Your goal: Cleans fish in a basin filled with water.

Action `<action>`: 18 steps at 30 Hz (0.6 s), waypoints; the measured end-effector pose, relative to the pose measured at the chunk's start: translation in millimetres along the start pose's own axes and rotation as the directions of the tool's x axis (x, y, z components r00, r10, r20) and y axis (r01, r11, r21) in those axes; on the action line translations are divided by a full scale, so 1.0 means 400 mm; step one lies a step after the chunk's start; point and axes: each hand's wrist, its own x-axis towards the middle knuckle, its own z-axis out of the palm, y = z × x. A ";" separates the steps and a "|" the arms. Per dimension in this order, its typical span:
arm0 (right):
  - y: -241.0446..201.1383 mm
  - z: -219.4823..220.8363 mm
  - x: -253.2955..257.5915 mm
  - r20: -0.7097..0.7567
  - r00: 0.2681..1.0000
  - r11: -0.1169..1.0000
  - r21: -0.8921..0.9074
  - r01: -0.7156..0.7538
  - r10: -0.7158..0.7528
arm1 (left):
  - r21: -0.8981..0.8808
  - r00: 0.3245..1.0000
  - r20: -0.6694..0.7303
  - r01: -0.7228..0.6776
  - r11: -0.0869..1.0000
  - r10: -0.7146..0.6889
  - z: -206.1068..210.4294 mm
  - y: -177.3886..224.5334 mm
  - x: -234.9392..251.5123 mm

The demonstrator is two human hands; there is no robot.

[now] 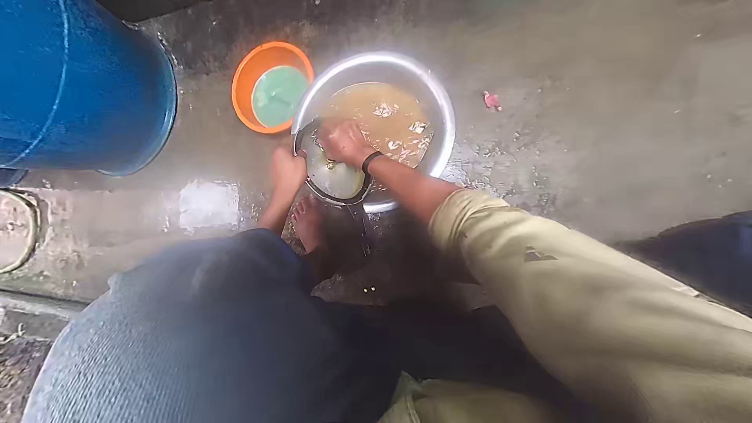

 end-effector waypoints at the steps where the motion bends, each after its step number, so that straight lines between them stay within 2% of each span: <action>1: 0.007 0.002 -0.011 -0.006 1.000 1.000 -0.007 0.022 -0.022 | -0.022 1.000 0.003 -0.004 1.000 0.004 0.004 -0.012 0.001; 2: 0.021 0.002 -0.025 0.018 1.000 0.999 -0.033 -0.022 0.022 | -0.044 1.000 0.002 -0.009 0.999 0.009 0.010 -0.023 0.003; 4: 0.038 -0.004 -0.061 0.103 0.970 0.972 -0.095 -0.213 0.222 | -0.072 1.000 -0.004 -0.004 0.997 0.003 0.014 -0.030 0.010; 5: 0.024 -0.014 -0.085 0.156 0.924 0.936 -0.107 -0.336 0.350 | -0.075 1.000 -0.001 0.004 0.997 -0.004 0.015 -0.028 0.012; 7: -0.022 -0.042 -0.123 0.260 0.773 0.815 -0.132 -0.564 0.578 | -0.058 1.000 0.010 0.016 0.998 -0.016 0.019 -0.020 0.011; 8: -0.038 -0.041 -0.135 0.301 0.711 0.766 -0.135 -0.628 0.636 | -0.035 1.000 0.015 0.025 0.999 -0.024 0.021 -0.020 0.005; 10: -0.031 -0.033 -0.115 0.303 0.663 0.711 -0.078 -0.699 0.685 | 0.027 1.000 0.016 0.017 0.999 -0.017 0.005 0.003 0.021; 14: -0.018 -0.009 -0.025 0.169 0.711 0.692 0.165 -0.703 0.683 | 0.088 0.998 0.045 0.037 0.995 -0.041 -0.007 0.013 0.026; 16: -0.051 -0.009 0.041 0.081 0.787 0.744 0.280 -0.607 0.612 | 0.090 0.999 0.043 0.024 0.996 -0.028 -0.008 0.004 0.030; 18: -0.093 0.011 0.062 0.026 0.887 0.847 0.286 -0.449 0.462 | 0.088 1.000 0.021 0.013 0.996 -0.015 -0.013 -0.005 0.020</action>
